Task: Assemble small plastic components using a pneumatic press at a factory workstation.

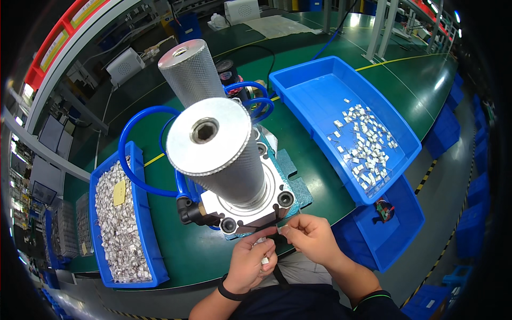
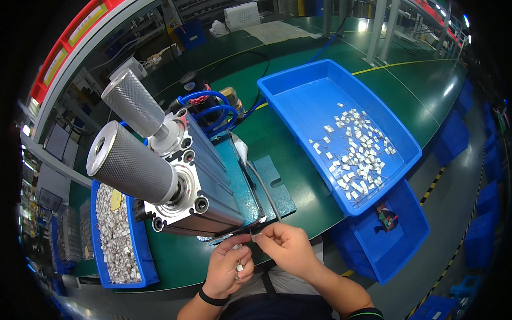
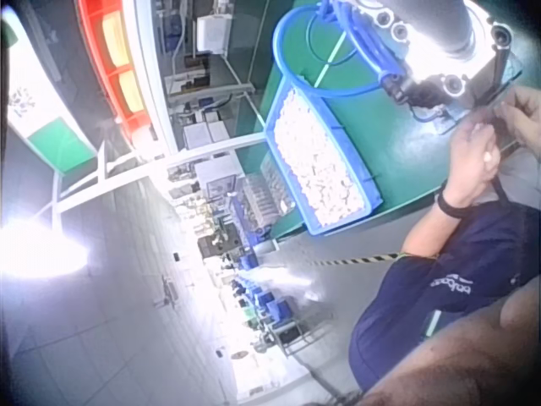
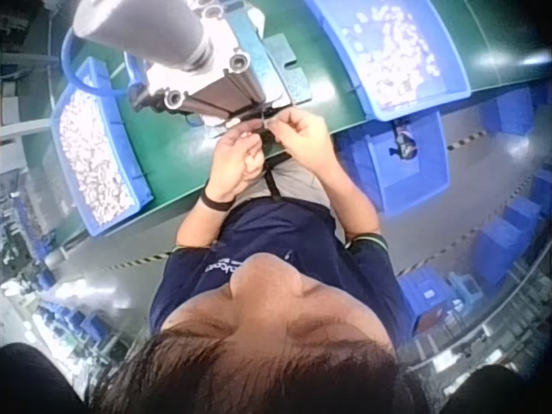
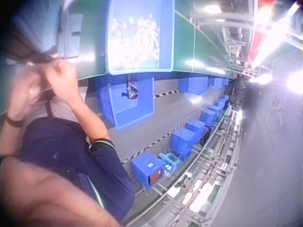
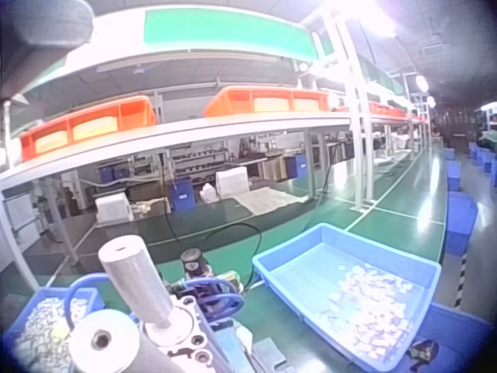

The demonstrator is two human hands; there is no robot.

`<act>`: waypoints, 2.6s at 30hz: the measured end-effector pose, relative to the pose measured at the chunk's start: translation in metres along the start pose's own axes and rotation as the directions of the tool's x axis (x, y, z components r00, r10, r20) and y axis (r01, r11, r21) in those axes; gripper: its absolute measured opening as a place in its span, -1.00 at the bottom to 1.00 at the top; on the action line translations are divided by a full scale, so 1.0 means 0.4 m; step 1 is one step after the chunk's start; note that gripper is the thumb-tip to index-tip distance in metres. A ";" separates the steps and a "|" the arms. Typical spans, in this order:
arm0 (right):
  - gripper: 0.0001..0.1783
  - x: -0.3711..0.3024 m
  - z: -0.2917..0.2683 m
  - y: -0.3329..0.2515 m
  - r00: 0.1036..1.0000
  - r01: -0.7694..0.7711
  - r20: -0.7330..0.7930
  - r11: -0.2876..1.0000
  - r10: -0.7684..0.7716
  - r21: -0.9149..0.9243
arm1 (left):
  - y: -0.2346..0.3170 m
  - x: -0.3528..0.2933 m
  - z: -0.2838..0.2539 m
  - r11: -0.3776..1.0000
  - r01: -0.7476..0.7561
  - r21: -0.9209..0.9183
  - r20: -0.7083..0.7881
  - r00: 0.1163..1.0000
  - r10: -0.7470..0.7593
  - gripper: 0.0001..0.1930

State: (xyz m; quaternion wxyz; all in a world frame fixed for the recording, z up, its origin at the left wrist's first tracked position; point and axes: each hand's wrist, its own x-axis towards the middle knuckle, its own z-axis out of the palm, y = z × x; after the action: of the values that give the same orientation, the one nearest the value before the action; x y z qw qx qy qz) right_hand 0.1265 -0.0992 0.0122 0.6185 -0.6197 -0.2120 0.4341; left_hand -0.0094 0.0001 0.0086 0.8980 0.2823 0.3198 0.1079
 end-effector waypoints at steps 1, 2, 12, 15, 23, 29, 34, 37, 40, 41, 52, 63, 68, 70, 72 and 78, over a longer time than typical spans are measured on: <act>-0.85 -0.008 -0.001 0.004 1.000 0.011 0.006 1.000 -0.011 -0.029 | 0.002 -0.003 -0.002 1.000 0.001 0.000 -0.001 1.000 -0.001 -0.76; -0.85 -0.014 -0.001 0.005 1.000 0.010 0.005 1.000 -0.010 -0.028 | 0.004 -0.006 -0.003 1.000 0.008 -0.007 0.012 1.000 -0.008 -0.74; -0.73 -0.074 -0.070 -0.049 0.978 0.133 -0.188 0.968 -0.093 0.213 | -0.005 -0.017 -0.034 0.998 0.053 -0.045 0.188 0.981 -0.044 -0.58; -0.67 -0.089 0.007 0.024 0.992 0.100 0.057 0.971 -0.115 0.218 | -0.013 0.001 -0.021 0.982 0.111 -0.155 0.317 0.947 -0.057 -0.58; -0.80 -0.030 0.034 0.025 0.959 0.208 0.191 0.978 -0.208 0.019 | 0.001 -0.007 -0.017 0.997 0.050 -0.057 0.271 0.962 -0.033 -0.59; -0.86 -0.040 0.041 0.019 0.988 -0.012 0.153 0.958 -0.033 0.286 | 0.002 -0.019 -0.010 0.999 0.020 0.027 0.242 0.970 -0.025 -0.55; -0.92 -0.042 0.030 0.003 0.999 -0.014 0.039 0.950 0.002 0.312 | 0.006 -0.023 -0.008 0.999 0.010 -0.052 0.225 0.974 0.002 -0.57; -0.90 -0.050 0.017 0.016 0.996 0.057 0.034 0.904 -0.079 0.423 | 0.000 -0.014 -0.022 0.997 0.008 -0.075 0.238 0.971 0.010 -0.59; -0.90 -0.050 0.011 0.042 0.982 0.155 0.027 0.887 -0.185 0.435 | -0.003 -0.012 -0.021 0.997 0.003 -0.072 0.223 0.975 0.013 -0.66; -0.92 -0.049 0.010 0.047 0.967 0.229 0.007 0.878 -0.255 0.420 | -0.005 -0.012 -0.020 0.997 0.004 -0.072 0.223 0.975 0.012 -0.66; -0.81 -0.061 0.006 0.006 0.994 0.081 0.052 0.979 -0.092 0.188 | -0.024 0.002 -0.003 0.969 -0.182 0.167 0.131 0.978 0.161 -0.86; -0.84 -0.048 -0.022 0.009 0.958 -0.205 0.251 0.945 0.140 0.253 | -0.012 -0.004 -0.008 0.925 -0.208 0.319 0.117 0.977 0.180 -0.89; -0.82 -0.047 -0.022 -0.022 0.963 -0.159 0.233 0.984 0.137 0.080 | 0.004 -0.002 0.006 0.911 -0.196 0.363 0.102 0.980 0.170 -0.90; -0.80 -0.048 -0.017 -0.021 0.959 -0.173 0.245 0.979 0.144 0.103 | 0.007 -0.002 0.009 0.968 -0.117 0.221 0.047 0.993 0.110 -0.88; -0.78 -0.050 -0.010 -0.013 0.954 -0.188 0.259 0.974 0.151 0.126 | 0.010 -0.001 0.011 0.970 -0.109 0.219 0.038 0.994 0.103 -0.88; -0.81 -0.039 -0.011 0.001 0.984 -0.138 0.138 0.976 0.115 0.170 | 0.013 0.000 0.018 0.977 -0.099 0.188 0.046 0.995 0.092 -0.84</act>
State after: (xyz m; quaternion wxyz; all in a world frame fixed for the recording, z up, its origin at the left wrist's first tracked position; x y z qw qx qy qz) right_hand 0.1216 -0.1142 0.0153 0.6281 -0.5449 -0.1712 0.5285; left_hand -0.0048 0.0012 0.0163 0.8665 0.3839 0.2978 0.1147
